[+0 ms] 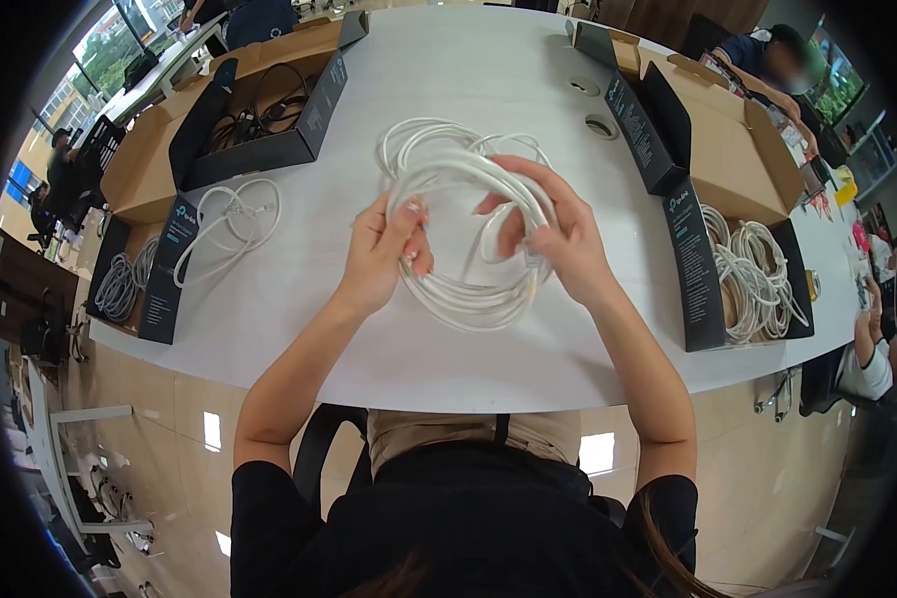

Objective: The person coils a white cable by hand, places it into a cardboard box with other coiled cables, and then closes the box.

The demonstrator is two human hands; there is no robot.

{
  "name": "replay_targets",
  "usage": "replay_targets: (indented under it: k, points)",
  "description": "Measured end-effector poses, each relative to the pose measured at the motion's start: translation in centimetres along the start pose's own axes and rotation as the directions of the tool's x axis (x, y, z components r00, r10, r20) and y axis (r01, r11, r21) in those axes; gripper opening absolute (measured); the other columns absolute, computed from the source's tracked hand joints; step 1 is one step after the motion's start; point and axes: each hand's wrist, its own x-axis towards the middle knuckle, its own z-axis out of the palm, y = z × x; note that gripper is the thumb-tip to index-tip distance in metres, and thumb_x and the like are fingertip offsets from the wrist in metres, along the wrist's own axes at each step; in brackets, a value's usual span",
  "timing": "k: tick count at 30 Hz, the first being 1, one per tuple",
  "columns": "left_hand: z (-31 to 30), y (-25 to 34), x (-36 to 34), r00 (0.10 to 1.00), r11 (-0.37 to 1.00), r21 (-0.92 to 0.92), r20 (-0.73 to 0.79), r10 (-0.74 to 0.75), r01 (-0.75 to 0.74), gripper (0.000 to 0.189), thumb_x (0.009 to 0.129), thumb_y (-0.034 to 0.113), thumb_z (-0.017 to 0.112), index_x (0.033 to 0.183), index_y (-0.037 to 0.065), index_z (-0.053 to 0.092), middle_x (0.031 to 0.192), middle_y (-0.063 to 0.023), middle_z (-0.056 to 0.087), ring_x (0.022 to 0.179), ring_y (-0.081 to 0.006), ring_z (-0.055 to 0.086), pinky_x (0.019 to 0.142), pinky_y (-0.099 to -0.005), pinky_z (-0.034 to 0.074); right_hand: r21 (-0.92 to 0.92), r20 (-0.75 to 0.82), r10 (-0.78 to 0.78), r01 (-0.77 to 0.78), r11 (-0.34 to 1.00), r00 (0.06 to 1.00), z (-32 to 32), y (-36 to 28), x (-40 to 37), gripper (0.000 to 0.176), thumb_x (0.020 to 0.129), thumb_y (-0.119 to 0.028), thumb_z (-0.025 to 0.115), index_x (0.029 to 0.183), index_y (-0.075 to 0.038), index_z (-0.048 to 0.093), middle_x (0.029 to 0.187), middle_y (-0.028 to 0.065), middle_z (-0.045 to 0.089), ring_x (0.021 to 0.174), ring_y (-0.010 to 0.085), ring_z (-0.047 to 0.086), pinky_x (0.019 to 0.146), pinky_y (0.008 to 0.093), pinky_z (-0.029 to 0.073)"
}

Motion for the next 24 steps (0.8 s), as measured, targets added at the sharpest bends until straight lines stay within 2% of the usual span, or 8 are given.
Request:
replay_targets:
  k: [4,8,9,12,15,18,22,24]
  points:
    - [-0.3,1.1,0.3,0.993,0.977,-0.214,-0.114,-0.023,-0.002,0.031,0.095,0.036,0.042,0.086,0.007,0.047,0.054,0.0054,0.033,0.044,-0.0049,0.035,0.046,-0.0219,0.035,0.128,0.063,0.179,-0.186,0.974,0.982,-1.7,3.8,0.0,0.089,0.08,-0.073,0.025,0.129,0.0,0.039,0.097,0.0141,0.061,0.09,0.0214,0.059,0.087,0.0358,0.042]
    - [-1.4,1.0,0.7,0.993,0.947,-0.321,-0.11,-0.049,0.011,0.032,0.095,0.039,0.042,0.086,0.009,0.048,0.055,0.007,0.031,0.044,-0.0036,0.028,0.045,-0.0199,0.03,-0.207,0.195,0.263,-0.223,0.953,0.945,-2.4,2.8,0.3,0.052,0.097,-0.04,0.02,0.115,-0.004,0.052,0.101,0.0105,0.062,0.102,0.0211,0.056,0.099,0.0363,0.033]
    - [-1.4,1.0,0.7,0.993,0.944,-0.33,-0.108,-0.053,0.015,0.031,0.095,0.039,0.041,0.086,0.01,0.048,0.056,0.0071,0.031,0.045,-0.0034,0.027,0.045,-0.0196,0.029,-0.079,0.177,0.269,-0.259,0.963,0.947,-2.5,3.0,0.6,0.042,0.097,-0.034,0.03,0.108,-0.003,0.056,0.097,0.0099,0.063,0.102,0.02,0.056,0.097,0.0342,0.034]
    - [-1.4,1.2,0.6,0.996,0.934,-0.357,-0.078,-0.047,0.016,0.03,0.095,0.038,0.041,0.086,0.01,0.048,0.056,0.0073,0.031,0.045,-0.0031,0.027,0.045,-0.0189,0.028,-0.188,0.184,0.16,-0.125,0.974,0.97,-2.9,2.0,0.5,0.029,0.094,-0.026,0.043,0.102,-0.002,0.058,0.091,0.0077,0.063,0.086,0.0155,0.059,0.084,0.029,0.043]
    - [-1.3,1.3,0.6,0.991,0.964,-0.267,-0.129,-0.038,0.002,0.028,0.095,0.035,0.042,0.086,0.01,0.048,0.056,0.0068,0.031,0.045,-0.0032,0.029,0.045,-0.0194,0.03,-0.181,0.018,0.244,-0.237,0.955,0.97,-4.7,1.5,0.8,0.024,0.091,-0.023,0.049,0.101,-0.003,0.058,0.077,0.0026,0.057,0.066,0.0097,0.053,0.067,0.0235,0.043]
    - [0.0,0.9,0.5,0.979,0.996,-0.085,-0.205,-0.006,-0.011,0.028,0.095,0.034,0.041,0.082,0.011,0.046,0.057,0.0066,0.031,0.044,-0.0032,0.029,0.045,-0.0202,0.031,-0.093,-0.186,0.181,-0.201,0.975,0.966,-4.3,0.4,0.7,0.022,0.092,-0.021,0.049,0.091,-0.003,0.062,0.087,0.0026,0.059,0.056,0.0063,0.048,0.057,0.0224,0.043]
    - [0.6,-0.3,0.6,0.961,0.995,0.022,-0.257,0.099,-0.096,0.027,0.096,0.032,0.04,0.079,0.011,0.044,0.06,0.0055,0.033,0.046,-0.004,0.031,0.047,-0.0213,0.033,-0.056,-0.223,0.062,-0.077,0.996,0.973,-1.6,1.7,0.7,0.023,0.095,-0.023,0.042,0.102,-0.006,0.055,0.096,0.0003,0.061,0.069,0.0055,0.052,0.07,0.0252,0.047]
    - [0.4,-0.7,0.6,0.948,0.989,0.06,-0.284,0.145,-0.133,0.026,0.096,0.032,0.041,0.08,0.011,0.043,0.062,0.0049,0.034,0.047,-0.004,0.032,0.048,-0.0215,0.033,-0.046,-0.123,0.145,-0.151,0.987,0.982,-1.5,1.8,0.1,0.026,0.097,-0.022,0.035,0.109,-0.004,0.049,0.105,0.0061,0.059,0.092,0.0113,0.056,0.081,0.0306,0.046]
